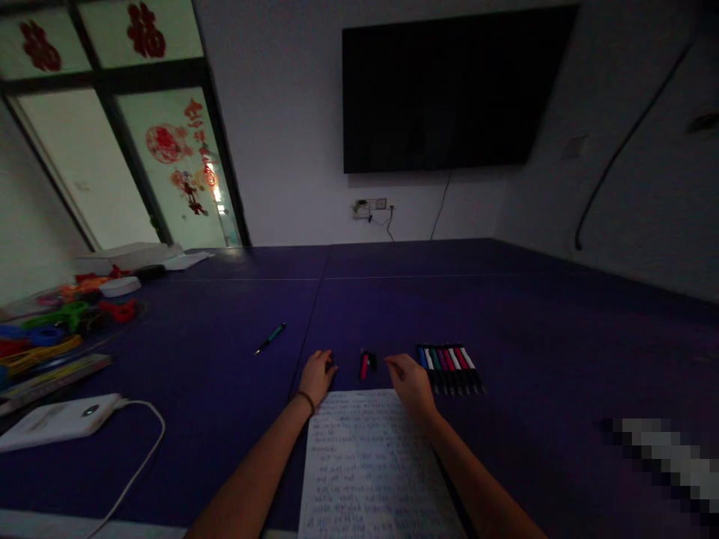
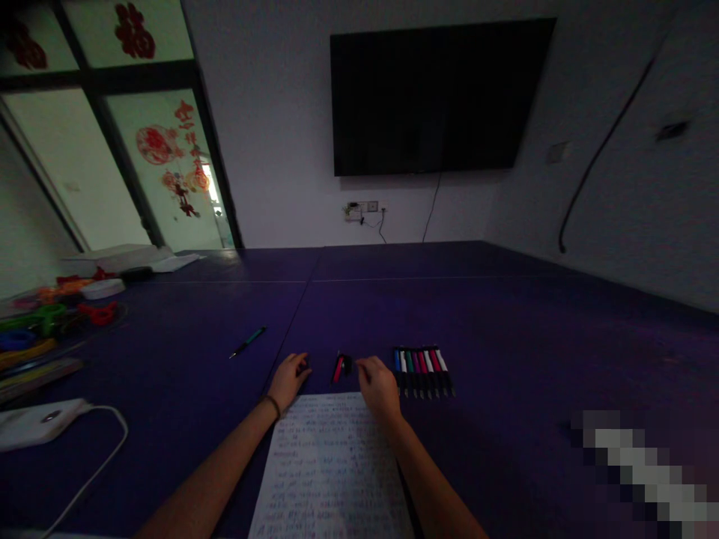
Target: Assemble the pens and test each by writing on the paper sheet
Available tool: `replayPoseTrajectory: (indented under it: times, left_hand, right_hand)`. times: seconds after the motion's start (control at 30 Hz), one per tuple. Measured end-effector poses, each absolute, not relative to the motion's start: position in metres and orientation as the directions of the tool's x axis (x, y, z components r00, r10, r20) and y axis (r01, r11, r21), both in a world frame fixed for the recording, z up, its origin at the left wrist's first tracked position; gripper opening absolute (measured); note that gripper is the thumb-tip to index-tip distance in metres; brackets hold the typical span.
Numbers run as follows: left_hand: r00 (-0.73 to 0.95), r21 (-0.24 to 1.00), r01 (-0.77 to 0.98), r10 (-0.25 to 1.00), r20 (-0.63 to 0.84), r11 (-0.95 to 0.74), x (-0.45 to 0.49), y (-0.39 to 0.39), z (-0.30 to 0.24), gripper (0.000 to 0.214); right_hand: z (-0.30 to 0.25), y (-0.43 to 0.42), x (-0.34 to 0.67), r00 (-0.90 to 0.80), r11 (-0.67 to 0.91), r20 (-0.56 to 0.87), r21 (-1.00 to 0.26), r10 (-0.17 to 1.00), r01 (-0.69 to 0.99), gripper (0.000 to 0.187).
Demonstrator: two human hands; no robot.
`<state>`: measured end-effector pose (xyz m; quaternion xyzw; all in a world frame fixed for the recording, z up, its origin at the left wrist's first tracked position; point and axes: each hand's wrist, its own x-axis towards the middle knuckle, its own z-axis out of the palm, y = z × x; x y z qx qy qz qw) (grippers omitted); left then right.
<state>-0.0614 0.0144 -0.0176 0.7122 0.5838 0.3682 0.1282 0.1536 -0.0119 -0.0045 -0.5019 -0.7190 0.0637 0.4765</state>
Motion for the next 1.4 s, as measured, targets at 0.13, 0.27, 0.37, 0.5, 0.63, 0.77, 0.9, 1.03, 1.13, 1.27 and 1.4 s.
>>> replayPoseTrajectory:
  times: [0.13,0.27,0.37,0.5,0.63,0.77,0.9,1.03,1.13,1.27,1.4]
  left_hand:
    - [0.127,0.512,0.806,0.932,0.340,-0.297,-0.061,0.014,-0.018,0.022]
    - [0.146,0.519,0.794,0.928,0.342,-0.316,-0.061,0.013,-0.016,0.018]
    - [0.220,0.508,0.771,0.910,0.352,-0.383,-0.060,0.011,-0.014,0.020]
    - [0.330,0.536,0.695,0.875,0.355,-0.480,-0.056,0.007,-0.010,0.028]
    - [0.299,0.639,0.592,0.870,0.393,-0.492,-0.053,0.004,-0.010,0.035]
    - [0.240,0.653,0.604,0.885,0.398,-0.458,-0.052,0.002,-0.008,0.025]
    - [0.323,0.609,0.618,0.866,0.381,-0.498,-0.051,0.001,-0.005,0.022]
    - [0.400,0.558,0.619,0.834,0.381,-0.552,-0.050,0.000,-0.004,0.023]
    - [0.417,0.536,0.623,0.821,0.390,-0.570,-0.050,0.000,-0.005,0.023]
    - [0.427,0.536,0.617,0.818,0.386,-0.576,-0.050,-0.001,-0.004,0.023]
    - [0.427,0.547,0.614,0.822,0.376,-0.569,-0.049,-0.002,-0.003,0.026]
  right_hand:
    - [-0.006,-0.009,0.150,-0.084,0.492,0.607,-0.546,0.790,0.679,0.021]
    - [-0.011,-0.007,0.146,-0.156,0.524,0.597,-0.511,0.787,0.682,0.022]
    - [-0.015,-0.005,0.145,-0.192,0.540,0.598,-0.482,0.778,0.690,0.024]
    - [-0.020,-0.003,0.143,-0.257,0.583,0.596,-0.453,0.760,0.674,0.029]
    - [-0.022,-0.004,0.141,-0.293,0.584,0.562,-0.452,0.773,0.674,0.033]
    - [-0.022,-0.005,0.140,-0.327,0.571,0.519,-0.427,0.790,0.701,0.037]
    - [-0.024,-0.004,0.139,-0.410,0.597,0.484,-0.334,0.773,0.730,0.038]
    - [-0.026,-0.004,0.138,-0.404,0.572,0.469,-0.302,0.786,0.763,0.035]
    - [-0.025,-0.005,0.138,-0.371,0.554,0.480,-0.324,0.795,0.767,0.034]
    - [-0.023,-0.005,0.139,-0.353,0.555,0.498,-0.347,0.792,0.756,0.034]
    - [-0.020,-0.006,0.139,-0.338,0.571,0.533,-0.365,0.776,0.735,0.037]
